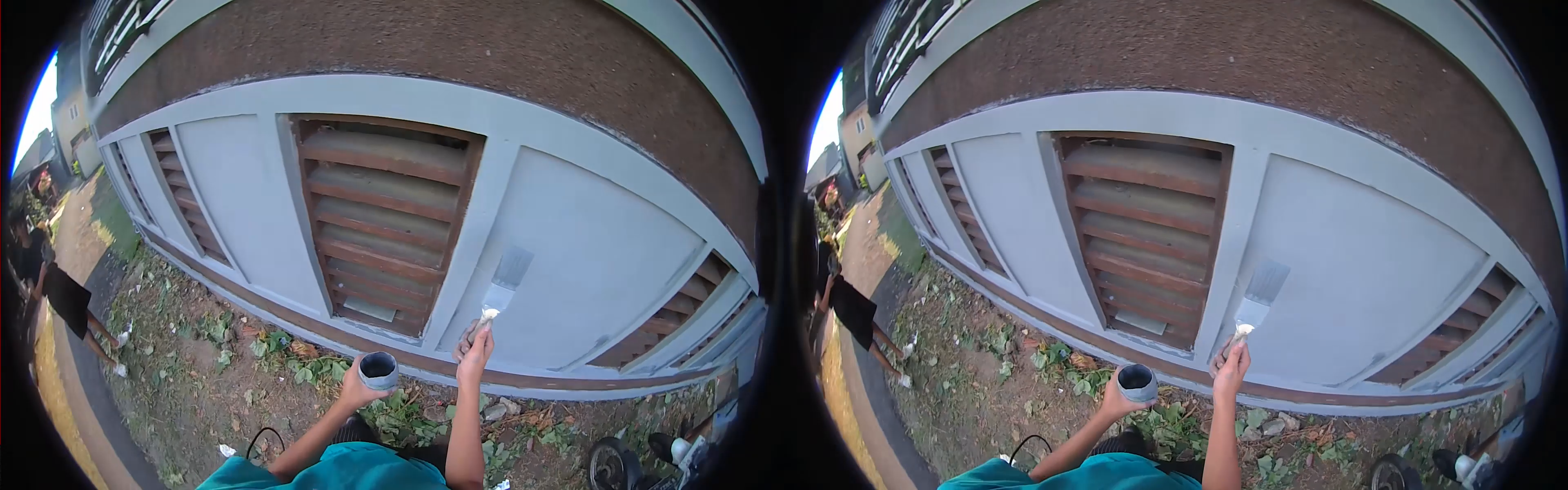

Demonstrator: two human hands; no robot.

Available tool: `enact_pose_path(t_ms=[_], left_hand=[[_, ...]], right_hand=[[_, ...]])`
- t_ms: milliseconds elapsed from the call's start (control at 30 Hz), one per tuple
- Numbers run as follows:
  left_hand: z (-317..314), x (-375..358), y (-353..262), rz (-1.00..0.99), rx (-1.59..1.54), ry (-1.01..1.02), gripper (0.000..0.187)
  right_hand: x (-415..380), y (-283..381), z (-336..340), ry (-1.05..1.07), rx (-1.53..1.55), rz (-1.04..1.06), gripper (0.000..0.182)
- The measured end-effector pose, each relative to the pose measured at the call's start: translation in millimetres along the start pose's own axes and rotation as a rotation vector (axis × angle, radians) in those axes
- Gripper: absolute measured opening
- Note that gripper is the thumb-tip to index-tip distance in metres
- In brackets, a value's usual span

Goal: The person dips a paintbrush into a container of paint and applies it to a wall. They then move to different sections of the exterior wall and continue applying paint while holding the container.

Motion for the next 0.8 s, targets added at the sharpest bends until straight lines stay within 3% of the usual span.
enact_pose_path(t_ms=[100,200,333,600,800], left_hand=[[39.5,-2.7,-33.4,0.104,-0.019,-0.191,0.079],[47.6,-24.7,-23.3,0.125,0.021,-0.505,0.081],[44.4,-84.1,-26.1,0.177,0.173,-0.686,0.086],[-36.1,-177.5,-64.2,0.312,0.226,-0.680,0.083],[-80.0,-181.1,-100.5,0.330,0.138,-0.587,0.082]], right_hand=[[-20.5,-32.8,-3.5,0.039,0.003,-0.095,0.038],[-36.9,-63.7,-9.5,0.028,-0.008,-0.146,0.037],[-48.1,-78.8,12.1,0.163,-0.067,-0.271,0.036],[-76.6,-44.6,127.8,0.214,-0.167,-0.437,0.036],[-71.0,-21.3,181.5,-0.017,-0.217,-0.473,0.034]])
Point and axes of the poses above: each hand's wrist, its own x-axis towards the middle knuckle, its own z-axis out of the back of the hand, y = z × x, the point moved 1 cm from there along x, towards the middle knuckle, and after that the axes turned 14 degrees about x, right-handed, at the moved point
